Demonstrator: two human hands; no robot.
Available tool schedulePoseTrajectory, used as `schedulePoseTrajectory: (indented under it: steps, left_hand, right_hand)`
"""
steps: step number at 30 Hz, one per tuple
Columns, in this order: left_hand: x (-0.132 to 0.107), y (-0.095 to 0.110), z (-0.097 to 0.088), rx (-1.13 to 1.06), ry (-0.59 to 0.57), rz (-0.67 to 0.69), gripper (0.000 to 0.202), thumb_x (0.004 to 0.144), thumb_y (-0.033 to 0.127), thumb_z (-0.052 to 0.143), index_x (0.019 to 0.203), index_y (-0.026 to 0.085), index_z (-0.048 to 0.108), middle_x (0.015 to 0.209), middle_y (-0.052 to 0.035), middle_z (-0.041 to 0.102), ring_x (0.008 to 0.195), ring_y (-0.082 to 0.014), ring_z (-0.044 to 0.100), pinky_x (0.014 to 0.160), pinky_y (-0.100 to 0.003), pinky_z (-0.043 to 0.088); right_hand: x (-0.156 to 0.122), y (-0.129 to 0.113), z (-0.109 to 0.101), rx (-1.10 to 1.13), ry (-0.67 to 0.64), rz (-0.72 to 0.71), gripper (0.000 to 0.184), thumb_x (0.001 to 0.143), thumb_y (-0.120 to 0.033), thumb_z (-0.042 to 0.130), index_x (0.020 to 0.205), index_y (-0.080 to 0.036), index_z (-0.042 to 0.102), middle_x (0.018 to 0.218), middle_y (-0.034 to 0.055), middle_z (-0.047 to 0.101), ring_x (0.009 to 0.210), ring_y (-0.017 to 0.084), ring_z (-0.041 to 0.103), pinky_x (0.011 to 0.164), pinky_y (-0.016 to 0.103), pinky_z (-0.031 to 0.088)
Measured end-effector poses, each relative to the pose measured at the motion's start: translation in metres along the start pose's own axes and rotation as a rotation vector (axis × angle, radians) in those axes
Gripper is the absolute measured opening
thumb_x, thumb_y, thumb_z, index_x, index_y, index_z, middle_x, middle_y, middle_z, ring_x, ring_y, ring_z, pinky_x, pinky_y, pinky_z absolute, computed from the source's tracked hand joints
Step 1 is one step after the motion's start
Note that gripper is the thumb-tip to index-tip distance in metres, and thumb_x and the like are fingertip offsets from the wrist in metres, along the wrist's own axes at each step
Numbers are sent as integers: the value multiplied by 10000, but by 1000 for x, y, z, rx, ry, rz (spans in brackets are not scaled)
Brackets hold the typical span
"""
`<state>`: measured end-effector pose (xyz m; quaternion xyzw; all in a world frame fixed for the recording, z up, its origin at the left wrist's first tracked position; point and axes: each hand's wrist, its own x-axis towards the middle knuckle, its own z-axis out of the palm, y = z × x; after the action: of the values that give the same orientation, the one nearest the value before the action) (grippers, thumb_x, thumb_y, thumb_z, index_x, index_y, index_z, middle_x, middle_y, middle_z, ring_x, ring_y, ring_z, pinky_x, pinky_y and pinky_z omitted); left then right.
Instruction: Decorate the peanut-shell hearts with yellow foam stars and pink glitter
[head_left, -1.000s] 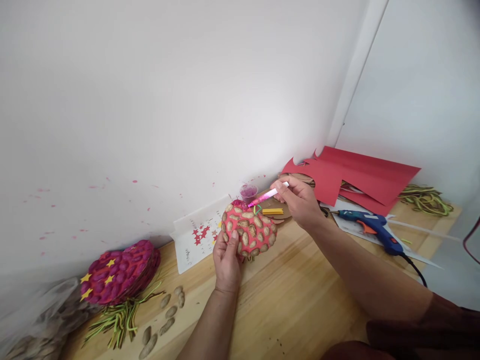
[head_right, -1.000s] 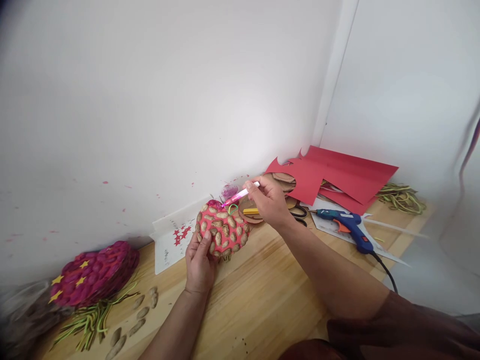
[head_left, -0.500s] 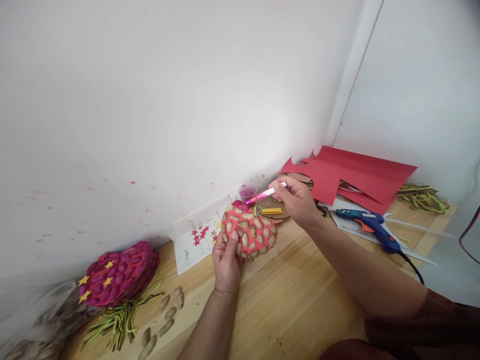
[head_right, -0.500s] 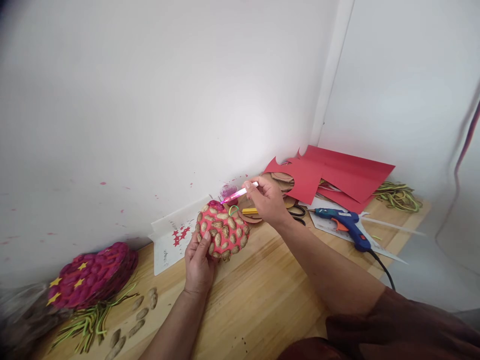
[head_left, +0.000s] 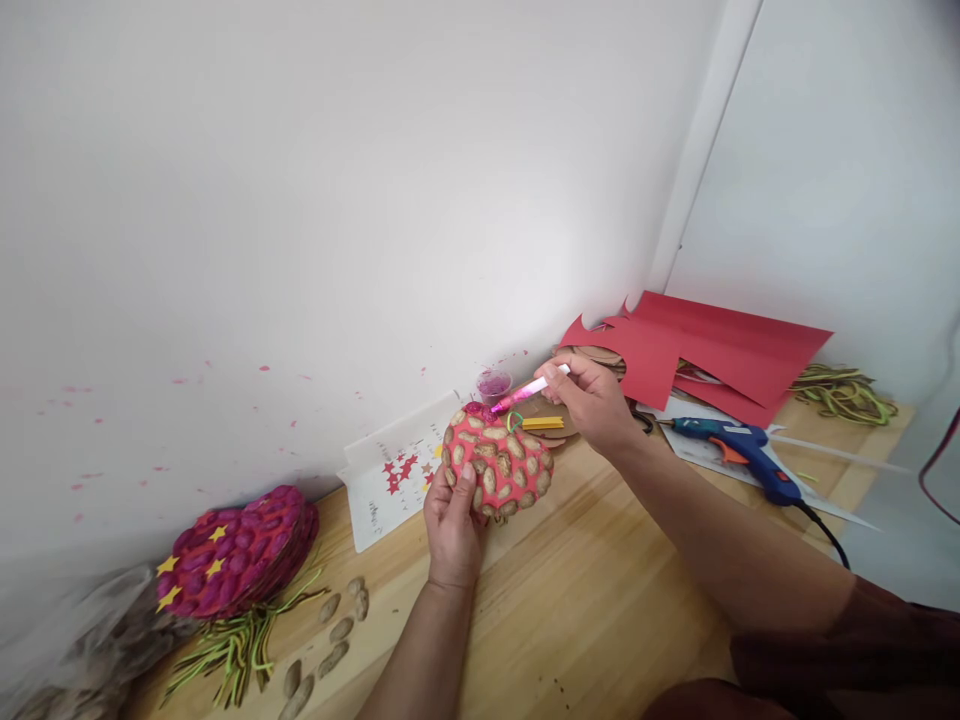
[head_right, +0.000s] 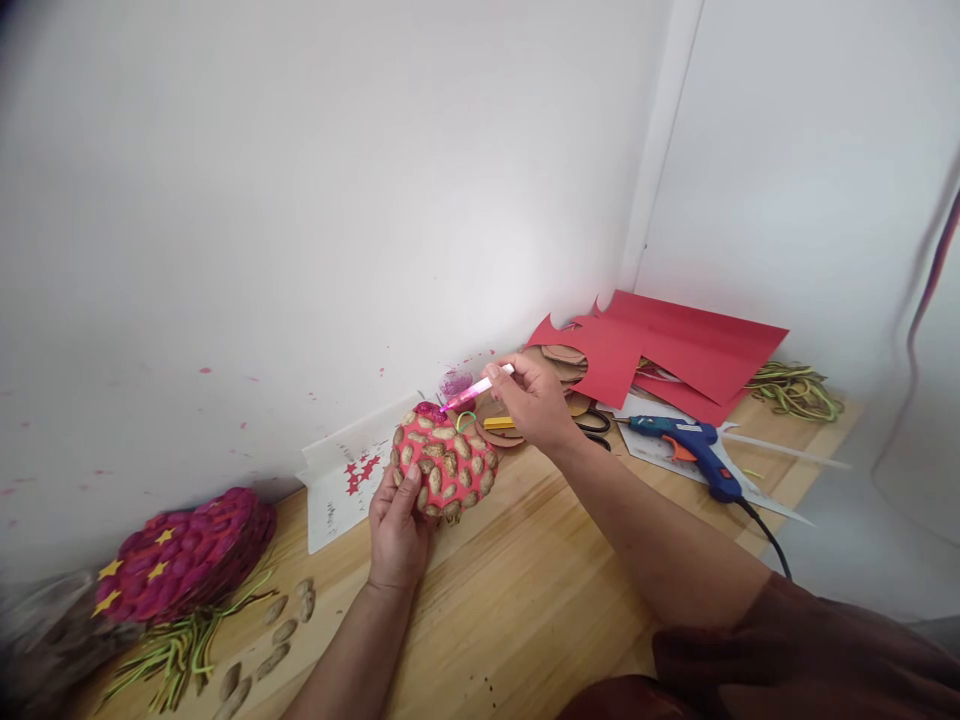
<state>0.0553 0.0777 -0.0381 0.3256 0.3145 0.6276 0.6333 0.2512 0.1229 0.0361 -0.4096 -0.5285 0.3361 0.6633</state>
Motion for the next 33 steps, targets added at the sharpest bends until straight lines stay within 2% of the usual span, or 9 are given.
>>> schedulePoseTrajectory:
  steps: [9,14,22,29,33]
  left_hand:
    - [2,-3,-4,32,-9,12,457,822,426,815,1227,237,716,1056,-95,795,981,-235,749,790,-302,607]
    - [2,-2,-3,3,-14,25,496,820,405,819,1272,235,703,1039,-90,798,1021,-240,748,865,-329,601]
    - [3,-3,-4,48,-5,34,519,809,437,819,1271,229,706,1048,-111,794,950,-246,758,789,-335,619]
    - [2,-2,-2,-1,-12,16,455,831,387,811,1242,225,705,1083,-111,795,990,-236,753,867,-341,602]
    - [2,-4,-2,3,-31,46,541,840,398,798,1332,221,662,1135,-124,783,1024,-255,749,898,-373,597]
  right_hand:
    - [-1,-1,0,-10,7,2,429,810,-608,749,801,-183,689,625,-27,544,613,126,481,606,283,390]
    - [0,1,0,7,2,5,422,810,-600,755,794,-184,685,618,-28,536,598,122,461,587,279,376]
    - [0,2,-1,4,6,10,417,812,-590,758,799,-179,685,616,-30,537,596,119,469,576,272,377]
    - [0,1,0,-16,8,-1,414,819,-586,749,817,-176,692,639,-19,573,619,128,504,613,286,405]
    - [-4,-2,0,-99,-4,-44,356,867,-534,716,845,-179,692,685,-1,608,646,140,536,623,291,421]
